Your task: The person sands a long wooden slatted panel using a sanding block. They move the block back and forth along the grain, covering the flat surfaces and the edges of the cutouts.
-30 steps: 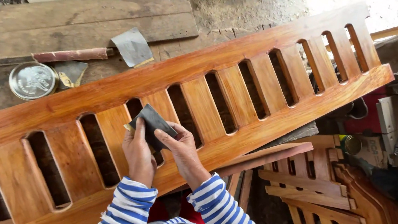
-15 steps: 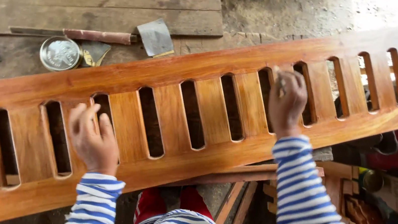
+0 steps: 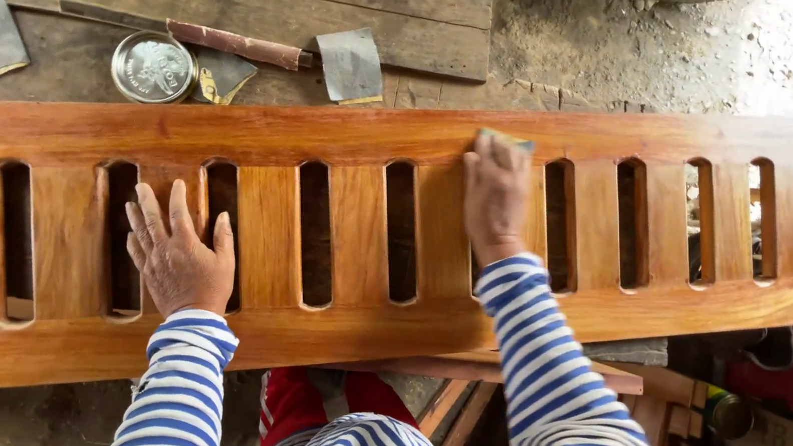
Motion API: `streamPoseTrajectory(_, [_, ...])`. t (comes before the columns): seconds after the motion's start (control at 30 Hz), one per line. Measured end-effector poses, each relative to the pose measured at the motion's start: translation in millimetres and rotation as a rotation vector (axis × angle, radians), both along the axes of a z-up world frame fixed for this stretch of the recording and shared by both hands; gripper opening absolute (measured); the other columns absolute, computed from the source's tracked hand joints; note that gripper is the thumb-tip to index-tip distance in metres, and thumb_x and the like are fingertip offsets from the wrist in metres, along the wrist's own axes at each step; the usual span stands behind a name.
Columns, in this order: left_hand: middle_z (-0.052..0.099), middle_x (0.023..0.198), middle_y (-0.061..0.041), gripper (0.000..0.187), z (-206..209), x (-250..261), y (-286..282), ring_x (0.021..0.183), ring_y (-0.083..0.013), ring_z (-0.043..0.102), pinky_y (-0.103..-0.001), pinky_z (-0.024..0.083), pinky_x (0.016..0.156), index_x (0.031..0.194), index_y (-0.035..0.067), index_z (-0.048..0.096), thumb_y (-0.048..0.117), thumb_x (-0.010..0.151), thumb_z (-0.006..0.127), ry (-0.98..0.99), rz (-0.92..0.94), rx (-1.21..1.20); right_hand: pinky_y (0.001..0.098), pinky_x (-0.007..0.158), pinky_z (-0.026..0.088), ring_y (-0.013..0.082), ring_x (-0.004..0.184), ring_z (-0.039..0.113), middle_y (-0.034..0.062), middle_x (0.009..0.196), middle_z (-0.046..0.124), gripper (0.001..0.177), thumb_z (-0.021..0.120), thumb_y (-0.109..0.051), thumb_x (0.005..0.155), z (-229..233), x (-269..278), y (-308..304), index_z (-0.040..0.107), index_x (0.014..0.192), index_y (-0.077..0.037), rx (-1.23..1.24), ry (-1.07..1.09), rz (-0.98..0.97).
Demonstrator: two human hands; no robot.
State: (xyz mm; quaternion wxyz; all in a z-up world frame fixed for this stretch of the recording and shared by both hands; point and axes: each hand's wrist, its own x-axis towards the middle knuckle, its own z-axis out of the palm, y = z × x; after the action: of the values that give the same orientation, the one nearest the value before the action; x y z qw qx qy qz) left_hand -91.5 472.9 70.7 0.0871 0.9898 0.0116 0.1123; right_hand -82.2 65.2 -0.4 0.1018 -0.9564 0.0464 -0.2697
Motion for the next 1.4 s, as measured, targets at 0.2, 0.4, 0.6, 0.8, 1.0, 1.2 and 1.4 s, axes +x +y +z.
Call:
streamPoseTrajectory(0.2, [0.04, 0.156, -0.027, 0.065, -2, 1, 3, 0.14, -0.0492, 0.041, -0.059, 0.043, 0.101, 0.152, 0.007, 0.051, 0.036, 0.097, 0.072, -0.029, -0.032, 0.046, 0.0395, 0.108, 0.048, 0.0283, 0.122, 0.06, 0.0047, 0.119, 0.069, 0.023, 0.074, -0.025, 0.096, 23, -5, 17, 0.078, 0.116, -0.013, 0.091, 0.023, 0.133])
streamPoseTrajectory(0.4, [0.039, 0.157, -0.025, 0.074, -6, 2, -2, 0.14, -0.0468, 0.041, -0.056, 0.043, 0.101, 0.153, 0.011, 0.052, 0.038, 0.09, 0.078, -0.038, 0.016, 0.104, 0.0385, 0.12, 0.037, 0.0267, 0.127, 0.061, 0.0105, 0.129, 0.07, 0.044, 0.067, -0.041, 0.101, 64, -10, -7, 0.069, 0.128, -0.007, 0.09, 0.181, 0.302])
streamPoseTrajectory(0.6, [0.039, 0.156, -0.024, 0.08, -5, 2, -4, 0.139, -0.0465, 0.041, -0.054, 0.043, 0.099, 0.153, 0.011, 0.051, 0.034, 0.084, 0.083, -0.038, 0.019, 0.128, 0.0434, 0.11, 0.047, 0.0308, 0.12, 0.059, 0.0081, 0.121, 0.059, 0.032, 0.071, -0.023, 0.097, 49, -5, -21, 0.072, 0.129, -0.023, 0.06, 0.132, 0.275])
streamPoseTrajectory(0.8, [0.038, 0.157, -0.023, 0.08, -3, 3, -5, 0.14, -0.0461, 0.041, -0.053, 0.043, 0.1, 0.154, 0.011, 0.051, 0.035, 0.084, 0.083, -0.018, 0.029, 0.122, 0.0377, 0.103, 0.052, 0.0289, 0.117, 0.062, 0.009, 0.115, 0.069, 0.013, 0.076, -0.012, 0.093, 29, -45, -161, 0.081, 0.104, -0.008, -0.197, 0.074, -0.05])
streamPoseTrajectory(1.0, [0.038, 0.157, -0.024, 0.079, 0, 3, -6, 0.139, -0.0468, 0.041, -0.054, 0.043, 0.1, 0.153, 0.011, 0.052, 0.033, 0.084, 0.083, -0.014, 0.03, 0.115, 0.0376, 0.094, 0.054, 0.0287, 0.105, 0.067, 0.009, 0.107, 0.071, 0.007, 0.072, -0.005, 0.092, 32, -9, -63, 0.078, 0.095, -0.006, 0.011, -0.021, -0.051])
streamPoseTrajectory(1.2, [0.038, 0.157, -0.024, 0.079, 6, 3, -8, 0.138, -0.0475, 0.043, -0.055, 0.044, 0.098, 0.154, 0.009, 0.051, 0.031, 0.085, 0.083, -0.01, 0.01, 0.117, 0.0366, 0.107, 0.048, 0.0273, 0.113, 0.065, 0.0102, 0.109, 0.07, 0.019, 0.068, -0.011, 0.096, 32, -3, 47, 0.074, 0.111, -0.004, 0.162, 0.061, 0.234])
streamPoseTrajectory(1.4, [0.038, 0.157, -0.024, 0.081, 5, 3, -8, 0.138, -0.0477, 0.043, -0.055, 0.044, 0.097, 0.154, 0.011, 0.052, 0.031, 0.081, 0.083, -0.021, 0.023, 0.112, 0.0403, 0.083, 0.05, 0.0271, 0.086, 0.063, 0.009, 0.089, 0.064, 0.005, 0.066, -0.004, 0.089, -99, -25, -170, 0.07, 0.09, -0.006, -0.199, 0.063, 0.066])
